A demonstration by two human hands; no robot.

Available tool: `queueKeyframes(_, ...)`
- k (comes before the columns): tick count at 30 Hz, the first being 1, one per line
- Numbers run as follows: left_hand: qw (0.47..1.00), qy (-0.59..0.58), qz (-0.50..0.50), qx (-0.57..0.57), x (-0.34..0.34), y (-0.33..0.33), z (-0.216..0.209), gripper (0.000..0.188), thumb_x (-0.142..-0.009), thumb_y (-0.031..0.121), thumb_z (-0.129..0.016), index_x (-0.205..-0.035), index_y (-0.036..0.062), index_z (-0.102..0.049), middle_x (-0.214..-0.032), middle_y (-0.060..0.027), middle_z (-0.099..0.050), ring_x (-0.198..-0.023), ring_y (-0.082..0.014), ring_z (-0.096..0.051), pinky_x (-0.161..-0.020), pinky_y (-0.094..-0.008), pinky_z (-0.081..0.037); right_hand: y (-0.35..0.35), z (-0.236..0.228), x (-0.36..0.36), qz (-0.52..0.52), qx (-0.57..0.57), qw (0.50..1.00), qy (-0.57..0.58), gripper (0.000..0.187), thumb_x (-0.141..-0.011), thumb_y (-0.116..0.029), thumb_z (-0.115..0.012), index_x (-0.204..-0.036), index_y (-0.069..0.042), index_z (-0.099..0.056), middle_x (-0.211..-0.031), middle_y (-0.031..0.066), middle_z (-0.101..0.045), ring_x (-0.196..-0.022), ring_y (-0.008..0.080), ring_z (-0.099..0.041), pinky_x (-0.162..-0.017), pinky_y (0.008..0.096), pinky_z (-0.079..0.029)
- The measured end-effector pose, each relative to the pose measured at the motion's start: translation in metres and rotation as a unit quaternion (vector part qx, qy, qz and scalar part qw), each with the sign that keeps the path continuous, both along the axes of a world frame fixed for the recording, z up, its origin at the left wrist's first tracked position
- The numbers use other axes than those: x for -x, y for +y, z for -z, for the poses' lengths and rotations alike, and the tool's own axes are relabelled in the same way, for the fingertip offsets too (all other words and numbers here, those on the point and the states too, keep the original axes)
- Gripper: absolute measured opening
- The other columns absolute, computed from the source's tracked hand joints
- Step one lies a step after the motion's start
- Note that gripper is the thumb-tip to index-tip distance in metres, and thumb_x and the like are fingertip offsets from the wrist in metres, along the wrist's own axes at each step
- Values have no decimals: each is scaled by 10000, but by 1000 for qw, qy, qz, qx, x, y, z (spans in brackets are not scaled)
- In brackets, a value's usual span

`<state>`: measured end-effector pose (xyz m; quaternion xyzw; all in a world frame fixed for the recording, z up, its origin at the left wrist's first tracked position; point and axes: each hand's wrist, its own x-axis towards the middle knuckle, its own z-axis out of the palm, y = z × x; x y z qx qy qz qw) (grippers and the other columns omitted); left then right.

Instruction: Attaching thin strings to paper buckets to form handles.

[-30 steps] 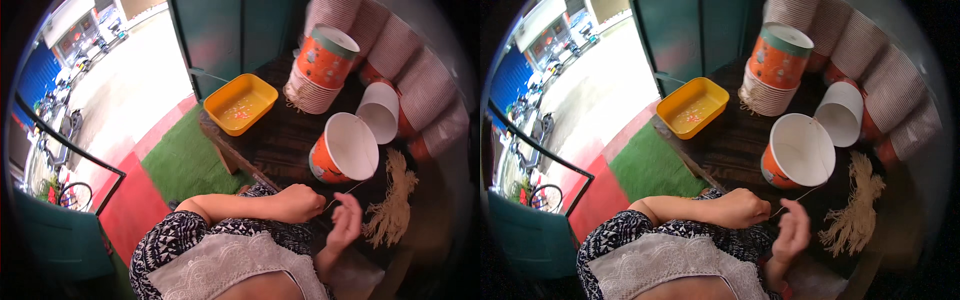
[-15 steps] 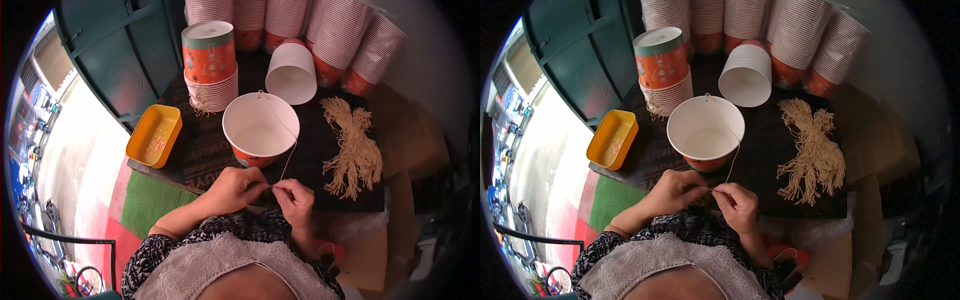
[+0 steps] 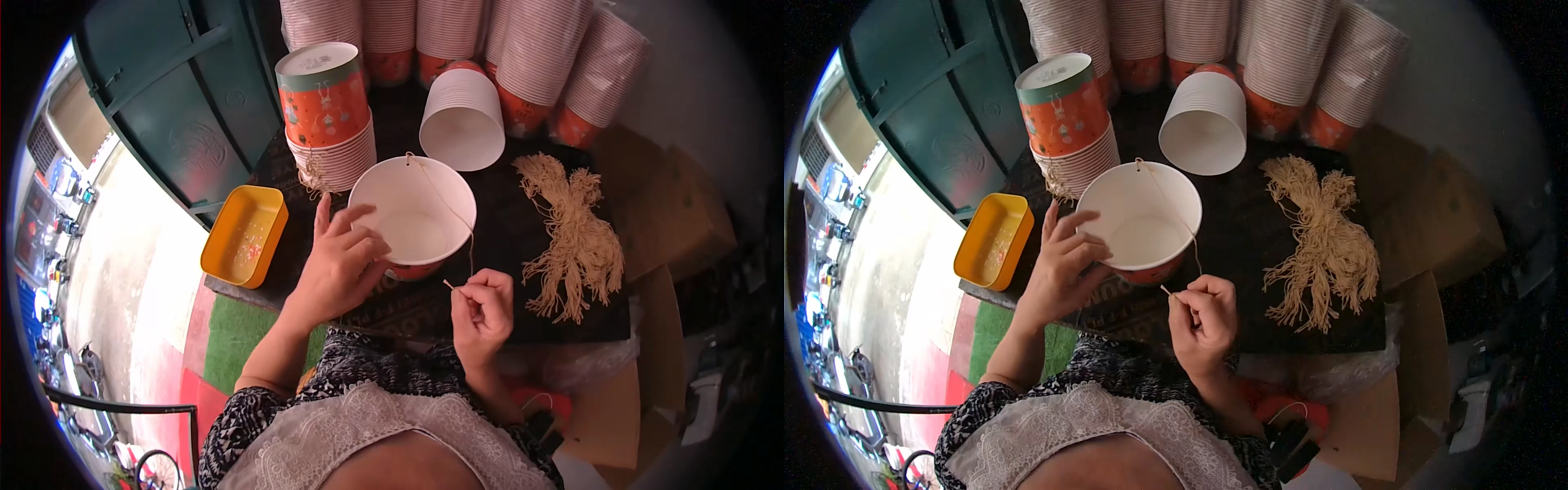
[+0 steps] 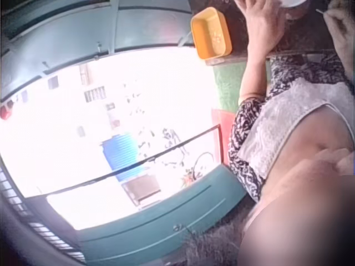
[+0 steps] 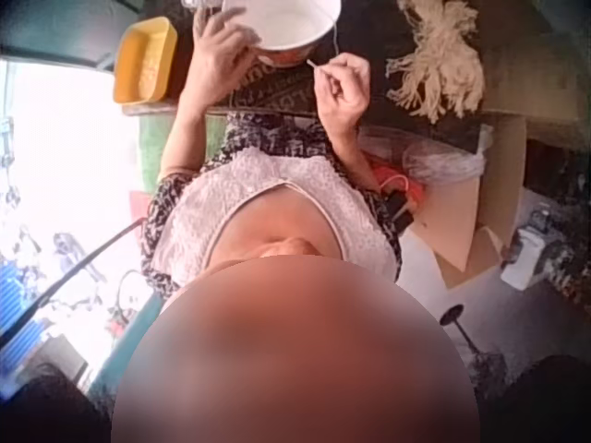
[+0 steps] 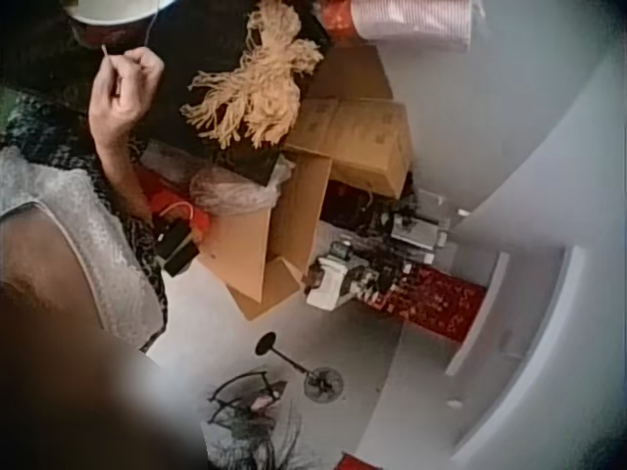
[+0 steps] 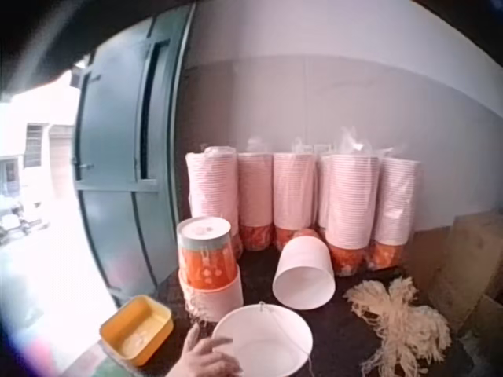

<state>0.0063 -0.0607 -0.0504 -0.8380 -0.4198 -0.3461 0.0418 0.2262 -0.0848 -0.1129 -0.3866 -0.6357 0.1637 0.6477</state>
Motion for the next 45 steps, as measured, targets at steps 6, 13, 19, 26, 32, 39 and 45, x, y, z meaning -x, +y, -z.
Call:
queueKeyframes(6,999,-24,11,-33,-20,-8,12,179,-681,100,-767,-788,79,-626,-750,-41,-580,-946,-244,-611,-1089,-686,-219,-4,1,14,58,-38,997,-22,168,-777,143,-624,-833,-9,-582,-1041,93,-523,-741,102,-457,-548,201,-339)
queueKeyframes(13,976,-162,74,-123,-45,-36,11,385,-725,233,-756,-991,7,-596,-933,-129,-537,-837,-303,-539,-742,-414,-431,-2,15,8,-17,-84,996,-12,126,-853,113,-545,-933,26,-586,-946,137,-554,-797,214,-539,-648,284,-466)
queueKeyframes(19,945,-286,101,121,-48,-58,22,377,-900,354,-652,-729,35,-549,-641,-138,-554,-631,-357,-554,-583,-431,-437,-15,0,20,-71,-125,988,-63,92,-909,-89,-590,-874,-5,-589,-855,119,-547,-748,229,-537,-650,311,-444)
queueKeyframes(26,900,-386,112,167,-44,-66,29,297,-953,177,-587,-725,-2,-519,-614,-179,-516,-599,-359,-549,-545,-413,-422,-24,-4,28,-66,-141,981,-113,36,-921,-26,-609,-910,8,-599,-865,101,-593,-751,221,-571,-659,308,-467)
queueKeyframes(32,874,-399,72,266,-38,-64,17,336,-1018,256,-430,-851,-3,-565,-720,-156,-553,-670,-259,-570,-622,-374,-473,-23,5,14,-36,-51,996,-65,101,-831,77,-618,-887,-6,-630,-743,105,-620,-632,232,-592,-598,321,-491)
queueKeyframes(39,832,-409,76,368,-37,-53,22,512,-1041,373,-429,-727,9,-604,-594,-73,-547,-567,-152,-539,-550,-325,-441,-13,-5,17,-64,-84,993,-51,149,-794,116,-655,-889,2,-634,-742,94,-619,-629,170,-583,-579,259,-462)
queueKeyframes(45,822,-395,117,394,-56,-40,21,471,-1031,344,-490,-714,10,-586,-600,-34,-523,-565,-109,-476,-524,-304,-403,-12,-7,2,-87,-102,988,-78,203,-749,89,-719,-900,-21,-638,-729,104,-633,-593,254,-616,-514,326,-472)
